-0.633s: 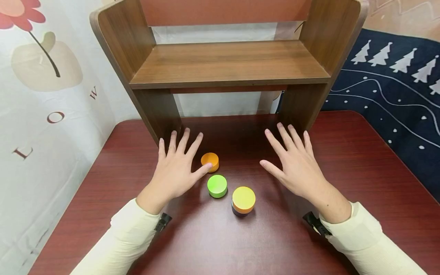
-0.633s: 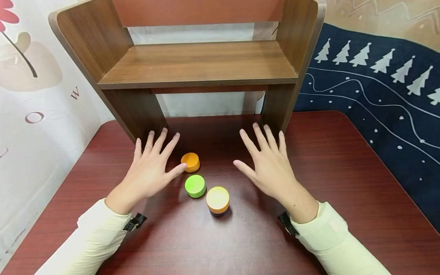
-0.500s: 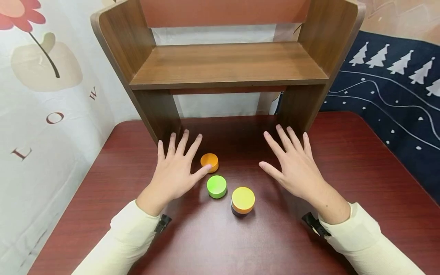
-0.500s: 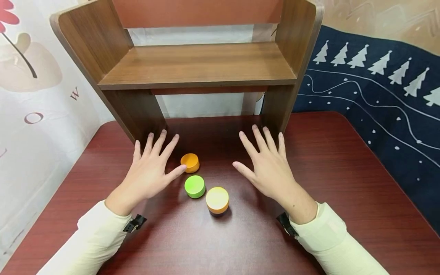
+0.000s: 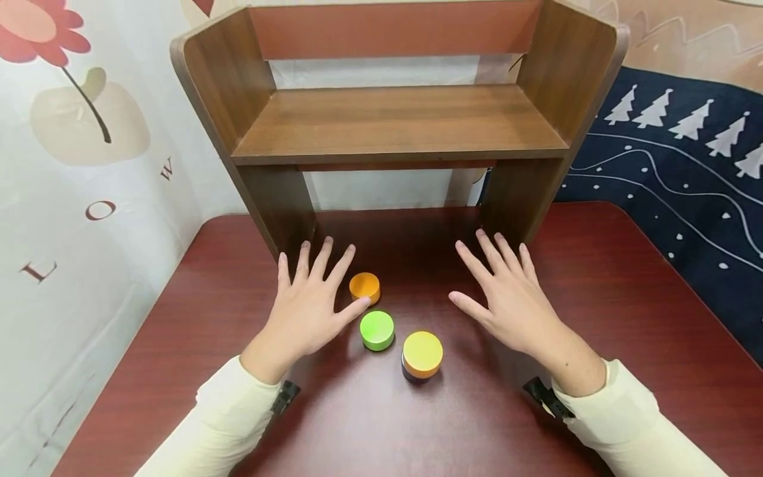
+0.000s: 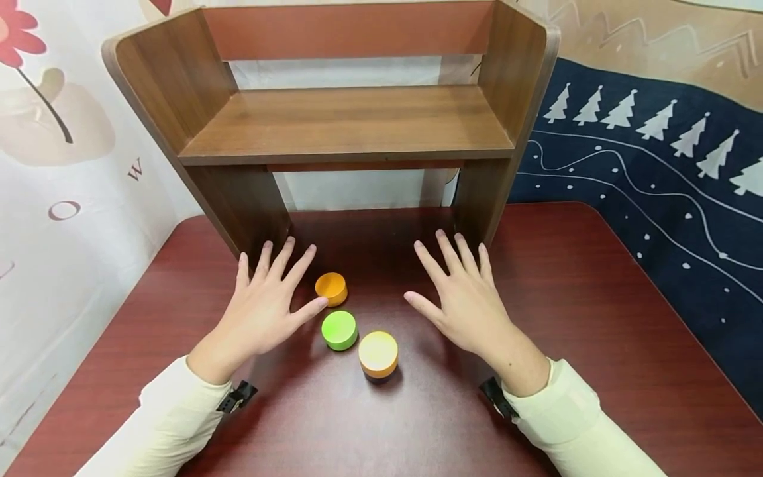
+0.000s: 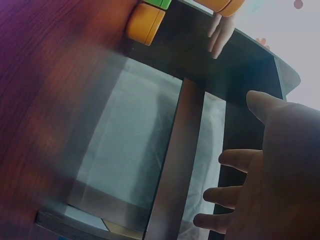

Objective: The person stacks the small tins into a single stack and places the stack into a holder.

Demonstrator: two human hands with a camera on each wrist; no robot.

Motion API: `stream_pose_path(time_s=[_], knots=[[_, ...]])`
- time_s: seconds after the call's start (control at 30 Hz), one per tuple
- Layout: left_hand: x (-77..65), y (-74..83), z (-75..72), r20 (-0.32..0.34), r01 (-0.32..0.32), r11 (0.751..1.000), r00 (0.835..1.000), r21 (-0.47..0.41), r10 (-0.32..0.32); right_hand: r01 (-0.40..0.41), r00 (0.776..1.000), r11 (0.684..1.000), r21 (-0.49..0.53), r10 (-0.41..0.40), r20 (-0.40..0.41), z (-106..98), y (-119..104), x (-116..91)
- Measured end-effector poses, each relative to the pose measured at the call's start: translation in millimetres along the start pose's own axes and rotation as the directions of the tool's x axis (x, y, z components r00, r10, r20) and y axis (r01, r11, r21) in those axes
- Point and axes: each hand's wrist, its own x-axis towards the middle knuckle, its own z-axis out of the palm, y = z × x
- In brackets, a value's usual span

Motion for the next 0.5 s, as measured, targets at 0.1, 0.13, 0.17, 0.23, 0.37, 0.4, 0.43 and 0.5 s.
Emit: stream_pose_path(time_s=[0.1,0.13,0.17,0.23,0.37,0.4,0.43,0.5], knots=[[-1.2,0.3,-0.7,-0.002,0.004,1.000,1.000,0.005,-0.004,0.004,1.000,1.000,0.009,-0.004,0.006,-2.1,-1.2,0.9],[-1.7,0.5,-0.4,-0.003,0.004,1.000,1.000,0.007,-0.004,0.007,1.000,1.000,0.014,-0.007,0.006,-2.4,-1.5,1.1],[-2.2,0.7,0.2,-0.001,0.003,1.000,1.000,0.011,-0.003,0.010,1.000,1.000,0.018,-0.010,0.006,-2.3,-1.7,1.5],[-3.3,1.4,2.4,0.010,0.001,1.000,1.000,0.016,-0.001,0.017,1.000,0.999,0.033,-0.018,0.015,-1.5,-1.9,1.2],[-3.9,4.1,9.0,0.019,-0.007,1.000,1.000,0.026,0.007,0.025,0.999,0.998,0.052,-0.026,0.023,1.3,-1.4,-0.6],[-3.7,5.0,10.6,0.016,-0.010,1.000,1.000,0.022,0.010,0.024,0.999,0.998,0.060,-0.025,0.022,2.1,-1.1,-1.4],[-3.5,5.8,12.0,0.011,-0.014,1.000,1.000,0.019,0.014,0.021,1.000,0.997,0.069,-0.023,0.019,3.0,-0.9,-2.4],[-2.7,7.7,14.0,-0.008,-0.026,1.000,1.000,0.004,0.026,0.018,1.000,0.995,0.096,-0.019,0.010,4.9,-0.2,-4.2]])
